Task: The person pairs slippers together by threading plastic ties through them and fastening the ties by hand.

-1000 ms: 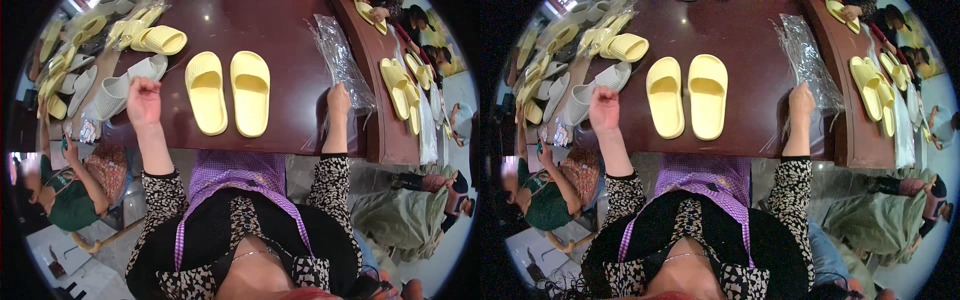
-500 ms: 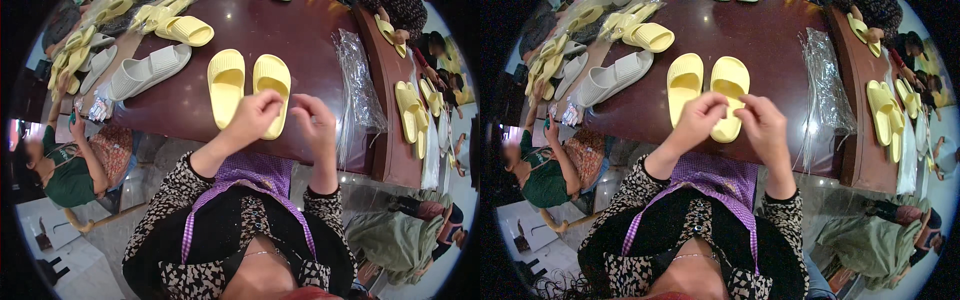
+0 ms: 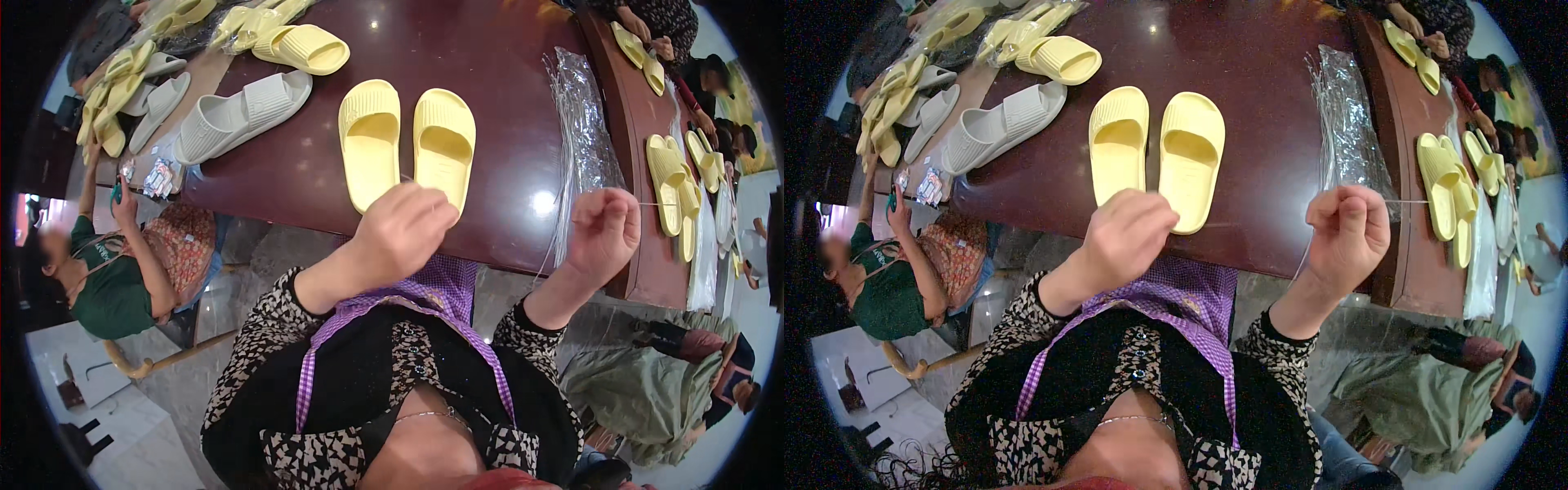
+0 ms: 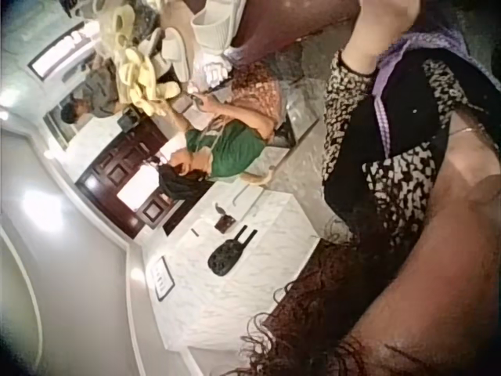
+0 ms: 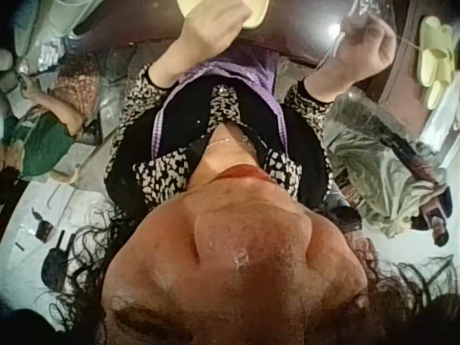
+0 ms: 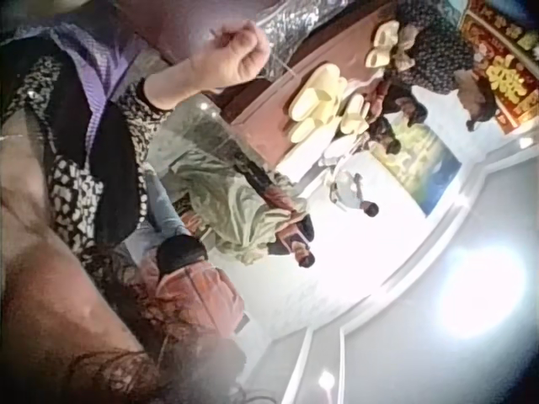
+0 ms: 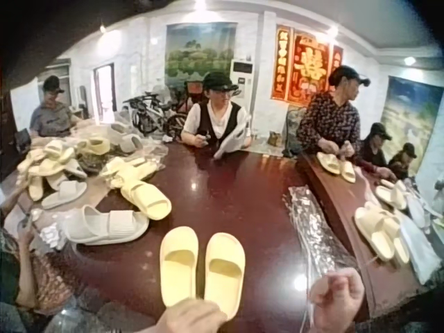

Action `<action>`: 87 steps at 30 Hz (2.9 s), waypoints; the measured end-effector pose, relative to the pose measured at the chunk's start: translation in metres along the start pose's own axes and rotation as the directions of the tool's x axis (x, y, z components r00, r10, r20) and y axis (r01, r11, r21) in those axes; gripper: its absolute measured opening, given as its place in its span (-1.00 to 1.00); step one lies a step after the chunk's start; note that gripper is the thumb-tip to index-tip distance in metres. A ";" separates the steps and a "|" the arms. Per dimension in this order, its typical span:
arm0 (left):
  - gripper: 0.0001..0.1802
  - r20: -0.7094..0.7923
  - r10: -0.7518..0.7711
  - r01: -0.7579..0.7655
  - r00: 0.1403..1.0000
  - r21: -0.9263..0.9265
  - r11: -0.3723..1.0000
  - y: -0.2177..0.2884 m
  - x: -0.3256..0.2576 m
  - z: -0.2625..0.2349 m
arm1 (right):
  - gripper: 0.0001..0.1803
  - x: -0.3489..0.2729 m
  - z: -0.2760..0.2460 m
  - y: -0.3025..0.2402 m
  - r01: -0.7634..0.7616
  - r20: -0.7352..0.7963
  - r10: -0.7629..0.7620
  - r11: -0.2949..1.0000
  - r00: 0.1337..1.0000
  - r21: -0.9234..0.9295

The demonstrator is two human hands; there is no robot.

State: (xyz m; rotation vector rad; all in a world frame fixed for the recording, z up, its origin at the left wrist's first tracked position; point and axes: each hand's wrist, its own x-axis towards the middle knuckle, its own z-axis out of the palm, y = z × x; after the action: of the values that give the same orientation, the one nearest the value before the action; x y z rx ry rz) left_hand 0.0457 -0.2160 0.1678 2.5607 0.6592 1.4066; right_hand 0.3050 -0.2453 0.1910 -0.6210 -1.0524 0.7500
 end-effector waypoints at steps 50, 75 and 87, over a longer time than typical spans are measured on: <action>-0.91 0.231 -0.138 0.122 0.963 0.085 0.989 -0.069 -0.019 0.073 | -0.67 0.094 0.008 0.236 -0.089 0.028 0.366 0.299 0.930 -0.950; -0.91 0.249 -0.304 0.325 0.919 -0.046 0.945 -0.145 -0.036 0.030 | -0.82 0.077 0.052 0.211 -0.124 0.086 0.371 0.508 0.925 -0.853; -0.94 0.293 -0.194 0.231 0.936 -0.097 0.968 -0.132 -0.028 0.029 | -0.77 0.106 0.064 0.242 0.414 0.609 0.117 0.633 0.785 -0.655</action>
State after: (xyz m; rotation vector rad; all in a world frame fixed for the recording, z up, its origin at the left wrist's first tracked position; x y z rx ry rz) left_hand 0.0162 -0.1079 0.0865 2.4344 0.7420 0.9605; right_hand 0.2188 -0.0098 0.0874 -1.0292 -2.0667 0.2849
